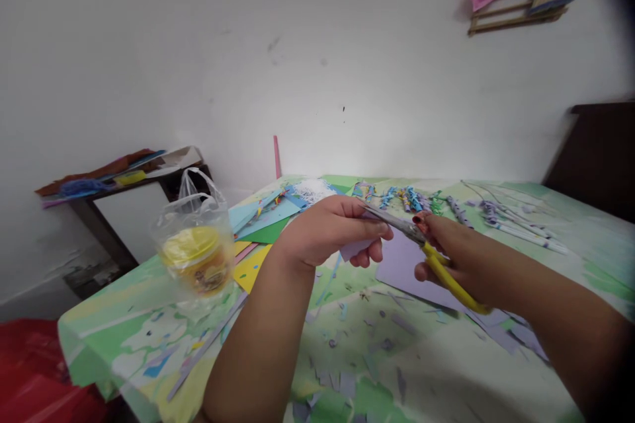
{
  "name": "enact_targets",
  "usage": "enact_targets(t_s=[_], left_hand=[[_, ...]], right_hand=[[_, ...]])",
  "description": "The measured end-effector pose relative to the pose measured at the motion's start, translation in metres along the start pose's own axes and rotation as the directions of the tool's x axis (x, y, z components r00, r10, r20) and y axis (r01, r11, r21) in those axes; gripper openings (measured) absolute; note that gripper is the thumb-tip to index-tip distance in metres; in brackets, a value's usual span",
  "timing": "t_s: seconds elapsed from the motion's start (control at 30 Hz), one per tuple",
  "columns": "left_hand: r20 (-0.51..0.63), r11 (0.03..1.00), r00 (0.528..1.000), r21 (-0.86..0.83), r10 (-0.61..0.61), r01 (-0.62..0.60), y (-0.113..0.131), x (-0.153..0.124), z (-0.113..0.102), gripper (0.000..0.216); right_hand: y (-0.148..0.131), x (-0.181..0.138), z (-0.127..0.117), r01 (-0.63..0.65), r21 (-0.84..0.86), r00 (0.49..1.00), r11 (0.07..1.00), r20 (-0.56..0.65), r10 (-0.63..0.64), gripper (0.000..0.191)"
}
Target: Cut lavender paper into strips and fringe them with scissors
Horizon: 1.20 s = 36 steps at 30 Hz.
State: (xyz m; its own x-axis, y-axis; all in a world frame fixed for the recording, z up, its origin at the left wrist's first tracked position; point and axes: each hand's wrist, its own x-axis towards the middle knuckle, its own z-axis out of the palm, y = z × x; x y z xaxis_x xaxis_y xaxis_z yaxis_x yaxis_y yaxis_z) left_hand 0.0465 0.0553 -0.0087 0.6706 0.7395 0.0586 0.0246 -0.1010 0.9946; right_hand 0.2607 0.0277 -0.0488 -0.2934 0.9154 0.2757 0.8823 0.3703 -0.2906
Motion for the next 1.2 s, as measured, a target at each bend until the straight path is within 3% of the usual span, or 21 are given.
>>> enact_targets(t_s=[0.13,0.27,0.5,0.77,1.03,1.2], left_hand=[[-0.069,0.995,0.995,0.064,0.077,-0.073,-0.001,-0.001,-0.003,0.010],[-0.157,0.975,0.972,0.164,0.176,-0.150,-0.002,-0.003,-0.006,0.012],[-0.151,0.922,0.976,0.377,0.158,-0.091,0.004,-0.004,0.008,0.016],[-0.097,0.943,0.988,0.323,0.120,-0.083,0.002,-0.003,0.011,0.022],[-0.221,0.949,0.964,0.307,0.148,-0.076,0.001,-0.002,0.016,0.017],[-0.240,0.949,0.959,0.307,0.152,-0.073,0.001,-0.003,0.018,0.015]], right_hand=[[0.004,-0.003,-0.006,0.001,-0.015,1.000,1.000,-0.018,-0.001,0.045],[0.007,-0.004,-0.010,0.003,0.003,1.000,1.000,0.009,-0.003,0.043],[0.004,-0.005,-0.009,0.040,0.109,0.997,0.993,0.062,-0.047,0.037],[-0.004,-0.008,-0.013,0.029,0.084,0.998,0.996,0.050,-0.033,0.040],[0.009,-0.006,-0.008,0.040,-0.036,0.998,0.999,-0.039,-0.042,0.050],[0.007,-0.006,-0.010,0.047,-0.003,0.999,0.999,-0.005,-0.047,0.044]])
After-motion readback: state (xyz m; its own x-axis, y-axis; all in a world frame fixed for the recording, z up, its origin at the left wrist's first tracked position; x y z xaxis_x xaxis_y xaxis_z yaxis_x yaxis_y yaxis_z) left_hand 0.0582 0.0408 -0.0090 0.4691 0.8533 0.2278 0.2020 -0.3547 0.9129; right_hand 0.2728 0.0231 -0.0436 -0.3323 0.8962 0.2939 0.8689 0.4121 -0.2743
